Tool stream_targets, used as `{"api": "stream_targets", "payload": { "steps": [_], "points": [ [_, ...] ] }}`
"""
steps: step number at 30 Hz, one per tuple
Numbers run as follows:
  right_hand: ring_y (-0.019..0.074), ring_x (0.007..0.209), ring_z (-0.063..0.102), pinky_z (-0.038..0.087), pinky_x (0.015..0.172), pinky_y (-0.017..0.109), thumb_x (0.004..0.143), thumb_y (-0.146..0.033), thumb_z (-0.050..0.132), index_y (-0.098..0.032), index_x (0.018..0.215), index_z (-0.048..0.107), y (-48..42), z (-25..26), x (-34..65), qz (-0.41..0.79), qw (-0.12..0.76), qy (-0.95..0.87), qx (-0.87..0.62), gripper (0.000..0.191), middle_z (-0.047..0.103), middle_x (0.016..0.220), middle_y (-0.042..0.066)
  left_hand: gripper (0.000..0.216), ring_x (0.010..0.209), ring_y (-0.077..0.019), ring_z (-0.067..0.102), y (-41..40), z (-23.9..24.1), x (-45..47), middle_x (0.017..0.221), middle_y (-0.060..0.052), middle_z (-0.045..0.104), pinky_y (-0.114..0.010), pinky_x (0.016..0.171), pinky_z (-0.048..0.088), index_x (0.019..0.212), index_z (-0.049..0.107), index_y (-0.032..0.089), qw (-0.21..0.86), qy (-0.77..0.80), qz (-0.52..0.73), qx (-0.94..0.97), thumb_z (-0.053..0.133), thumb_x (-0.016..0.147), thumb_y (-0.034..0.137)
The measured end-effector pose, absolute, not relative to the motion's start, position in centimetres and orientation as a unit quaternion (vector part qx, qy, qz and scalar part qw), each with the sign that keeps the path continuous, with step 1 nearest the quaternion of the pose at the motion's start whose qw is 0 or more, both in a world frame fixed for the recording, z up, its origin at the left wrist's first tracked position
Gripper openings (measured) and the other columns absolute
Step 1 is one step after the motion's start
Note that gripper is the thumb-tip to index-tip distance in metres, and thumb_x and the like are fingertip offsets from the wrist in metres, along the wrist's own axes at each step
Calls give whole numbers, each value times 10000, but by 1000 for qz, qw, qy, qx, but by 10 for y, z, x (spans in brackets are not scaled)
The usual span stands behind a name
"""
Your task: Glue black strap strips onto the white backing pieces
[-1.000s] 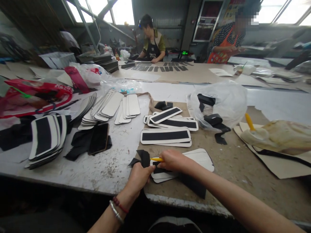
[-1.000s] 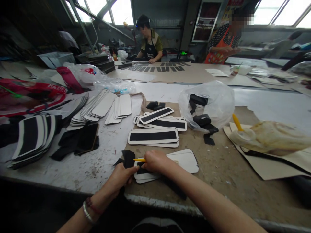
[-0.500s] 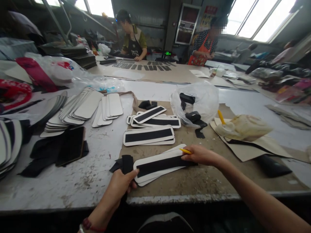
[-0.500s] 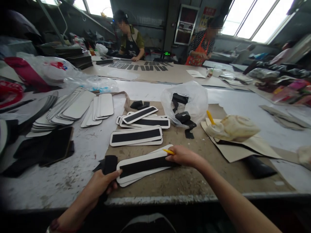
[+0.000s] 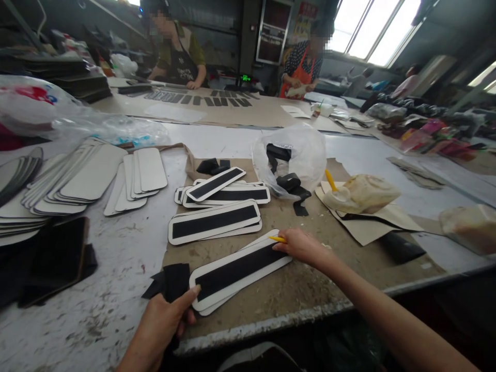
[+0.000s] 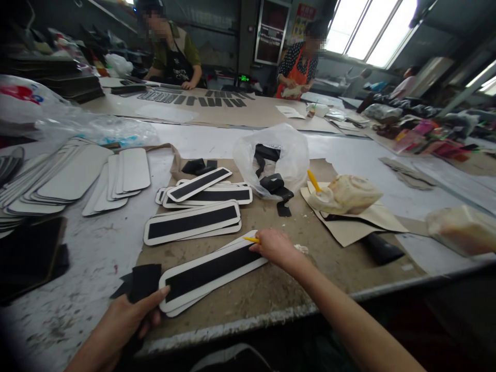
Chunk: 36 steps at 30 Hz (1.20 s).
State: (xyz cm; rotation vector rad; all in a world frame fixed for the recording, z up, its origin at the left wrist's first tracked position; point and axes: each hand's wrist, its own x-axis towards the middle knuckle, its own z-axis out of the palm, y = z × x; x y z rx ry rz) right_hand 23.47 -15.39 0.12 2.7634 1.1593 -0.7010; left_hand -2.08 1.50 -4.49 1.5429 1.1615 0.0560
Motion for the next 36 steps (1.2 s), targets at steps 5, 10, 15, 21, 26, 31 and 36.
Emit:
{"api": "stream_targets", "payload": {
  "steps": [5, 10, 15, 21, 26, 31, 36],
  "points": [
    [264, 893, 622, 401, 682, 292, 808, -398, 568, -206, 857, 649, -151, -1, 238, -232, 48, 378, 895, 214, 682, 908, 97, 545, 325, -112, 364, 15, -45, -21, 380, -82, 538, -258, 422, 268, 361, 532, 145, 568, 504, 23, 651, 632, 620, 614],
    [255, 875, 628, 407, 677, 282, 810, -402, 568, -202, 858, 657, -148, -2, 239, -241, 54, 379, 892, 224, 683, 903, 102, 550, 322, -116, 354, 14, -43, -19, 337, -56, 482, -257, 422, 260, 347, 527, 149, 570, 514, 21, 641, 660, 569, 635],
    [259, 874, 628, 413, 672, 276, 800, -417, 579, -190, 893, 662, -148, -2, 242, -246, 51, 384, 888, 259, 684, 899, 115, 573, 327, -121, 339, 12, -36, -17, 270, -24, 376, -266, 455, 279, 313, 518, 163, 550, 510, 11, 662, 625, 580, 659],
    [239, 820, 642, 410, 616, 255, 777, -423, 599, -196, 866, 673, -148, -8, 249, -255, 38, 400, 879, 255, 692, 883, 97, 576, 326, -122, 338, 10, -32, -16, 261, -30, 374, -271, 467, 281, 293, 515, 165, 532, 514, 9, 673, 612, 581, 655],
    [295, 852, 635, 434, 664, 302, 728, -503, 635, -163, 854, 684, -152, -9, 251, -222, 36, 390, 893, 366, 684, 892, 147, 577, 323, -129, 349, 11, -38, -16, 270, -41, 396, -284, 475, 288, 293, 514, 166, 525, 506, 18, 684, 601, 589, 654],
    [304, 964, 604, 429, 754, 332, 834, -423, 544, -145, 954, 661, -173, -3, 256, -174, 15, 355, 918, 324, 665, 981, 164, 575, 317, -133, 350, 11, -41, -16, 269, -46, 392, -286, 463, 282, 287, 515, 159, 518, 505, 27, 689, 589, 587, 644],
    [206, 887, 635, 425, 713, 237, 892, -345, 474, -160, 916, 669, -187, -8, 253, -183, -23, 355, 917, 269, 691, 918, 104, 560, 308, -130, 351, 10, -41, -15, 270, -50, 404, -274, 442, 284, 278, 507, 161, 530, 497, 47, 685, 587, 589, 621]
  ]
}}
